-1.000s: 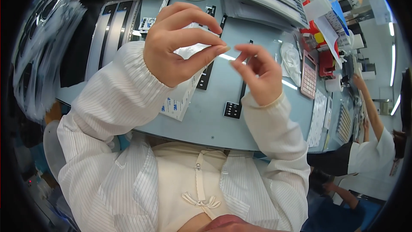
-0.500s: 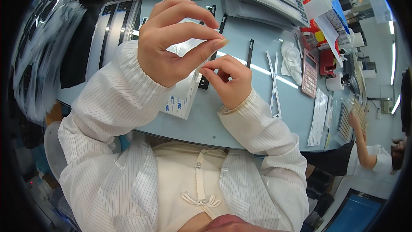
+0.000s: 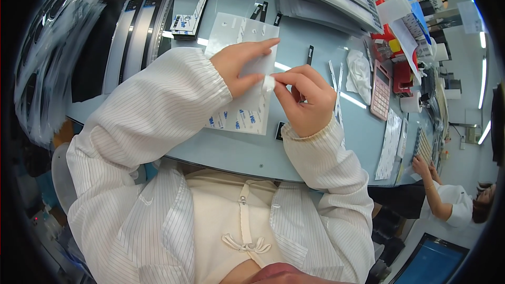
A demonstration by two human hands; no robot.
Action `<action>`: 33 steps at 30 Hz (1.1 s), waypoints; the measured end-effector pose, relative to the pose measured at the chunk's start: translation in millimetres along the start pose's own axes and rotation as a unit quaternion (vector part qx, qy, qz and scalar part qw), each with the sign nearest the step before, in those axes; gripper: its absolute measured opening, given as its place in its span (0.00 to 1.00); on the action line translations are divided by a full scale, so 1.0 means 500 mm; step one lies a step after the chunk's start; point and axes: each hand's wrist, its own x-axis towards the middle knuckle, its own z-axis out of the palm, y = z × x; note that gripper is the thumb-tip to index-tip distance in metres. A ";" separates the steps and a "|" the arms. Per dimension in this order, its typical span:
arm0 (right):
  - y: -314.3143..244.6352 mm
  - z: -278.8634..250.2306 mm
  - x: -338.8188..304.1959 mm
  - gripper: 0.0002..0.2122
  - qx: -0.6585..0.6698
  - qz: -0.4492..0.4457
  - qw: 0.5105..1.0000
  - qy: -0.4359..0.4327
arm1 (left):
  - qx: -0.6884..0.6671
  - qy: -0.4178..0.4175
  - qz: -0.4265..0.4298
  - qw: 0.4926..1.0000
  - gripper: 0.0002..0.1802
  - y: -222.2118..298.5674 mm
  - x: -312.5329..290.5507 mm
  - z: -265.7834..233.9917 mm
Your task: The person is cleaning plastic parts with a wipe and then applying adhesive strips to them at an assembly station.
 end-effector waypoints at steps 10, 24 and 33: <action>-0.051 -0.048 0.005 0.06 0.005 -0.006 1.000 -0.016 | 0.181 -0.010 0.089 0.979 0.48 -0.017 0.001 0.022; -0.023 -0.011 -0.053 0.32 -0.042 0.067 0.990 -0.120 | 0.207 -0.022 0.060 0.976 0.53 -0.008 -0.003 0.026; -0.020 0.007 -0.066 0.29 -0.026 0.097 0.990 -0.098 | 0.218 -0.025 0.063 0.974 0.52 -0.014 0.002 0.025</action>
